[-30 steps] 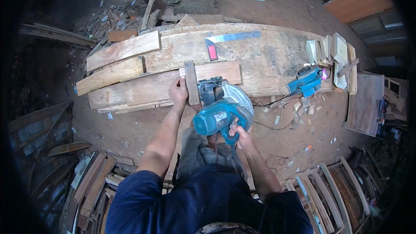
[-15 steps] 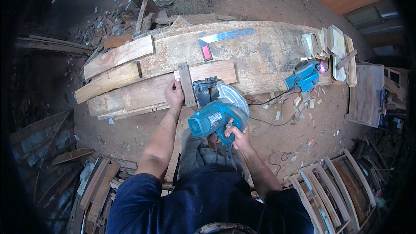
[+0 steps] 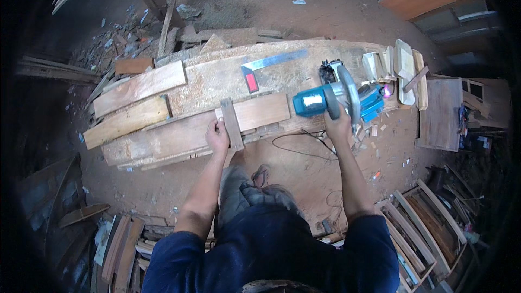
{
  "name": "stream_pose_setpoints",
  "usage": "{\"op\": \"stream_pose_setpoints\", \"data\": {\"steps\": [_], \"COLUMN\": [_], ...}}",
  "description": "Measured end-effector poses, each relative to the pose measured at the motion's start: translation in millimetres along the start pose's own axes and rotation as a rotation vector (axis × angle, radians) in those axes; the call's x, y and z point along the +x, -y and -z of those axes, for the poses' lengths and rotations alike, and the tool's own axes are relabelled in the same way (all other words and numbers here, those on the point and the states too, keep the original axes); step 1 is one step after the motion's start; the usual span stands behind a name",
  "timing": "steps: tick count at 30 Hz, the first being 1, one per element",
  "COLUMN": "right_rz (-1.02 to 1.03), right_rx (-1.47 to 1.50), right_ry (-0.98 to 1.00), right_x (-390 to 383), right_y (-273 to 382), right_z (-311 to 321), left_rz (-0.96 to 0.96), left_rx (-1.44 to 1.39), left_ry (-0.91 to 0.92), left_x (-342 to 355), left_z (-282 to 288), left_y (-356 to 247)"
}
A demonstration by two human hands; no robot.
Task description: The person uses a circular saw to cut a piece of wood on a workbench. They measure and mark the wood with a tape measure and square, then make several cuts to trim the piece to size. The person handles the wood and saw with both hands, adjusting the position of the wood between cuts.
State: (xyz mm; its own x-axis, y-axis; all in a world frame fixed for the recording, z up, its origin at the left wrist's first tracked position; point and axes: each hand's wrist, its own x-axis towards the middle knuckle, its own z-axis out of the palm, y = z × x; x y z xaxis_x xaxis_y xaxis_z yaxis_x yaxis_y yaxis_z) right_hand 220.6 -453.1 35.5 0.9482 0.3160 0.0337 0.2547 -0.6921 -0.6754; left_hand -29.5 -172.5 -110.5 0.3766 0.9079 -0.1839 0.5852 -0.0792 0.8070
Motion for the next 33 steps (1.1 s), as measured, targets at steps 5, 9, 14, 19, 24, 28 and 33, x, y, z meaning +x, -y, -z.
{"op": "stream_pose_setpoints", "data": {"steps": [5, 9, 14, 19, 24, 28, 33], "right_rz": [0.054, 0.087, 0.537, 0.798, 0.917, 0.978, 1.013], "right_rx": [-0.256, -0.452, -0.511, -0.688, -0.683, -0.645, -0.497], "right_ry": [-0.036, 0.020, 0.550, 0.807, 0.999, 0.978, 0.922], "right_x": [53, 26, -3, 13, 34, 46, 63], "right_y": [-30, -3, 64, 92, 89, 77, 56], "right_z": [-35, -31, -89, -155, -181, -174, -150], "left_rz": [0.011, -0.018, 0.062, 0.067, 0.098, 0.019, 0.237], "left_rx": [-0.027, 0.224, 0.289, 0.310, 0.363, 0.389, 0.252], "left_ry": [-0.015, -0.029, -0.111, -0.214, -0.260, -0.317, -0.207], "left_x": [-9, -22, -19, -18, -25, -27, -37], "left_z": [5, -14, -38, -44, -49, -50, -52], "left_y": [-26, -50, -59, -55, -56, -59, -63]}}
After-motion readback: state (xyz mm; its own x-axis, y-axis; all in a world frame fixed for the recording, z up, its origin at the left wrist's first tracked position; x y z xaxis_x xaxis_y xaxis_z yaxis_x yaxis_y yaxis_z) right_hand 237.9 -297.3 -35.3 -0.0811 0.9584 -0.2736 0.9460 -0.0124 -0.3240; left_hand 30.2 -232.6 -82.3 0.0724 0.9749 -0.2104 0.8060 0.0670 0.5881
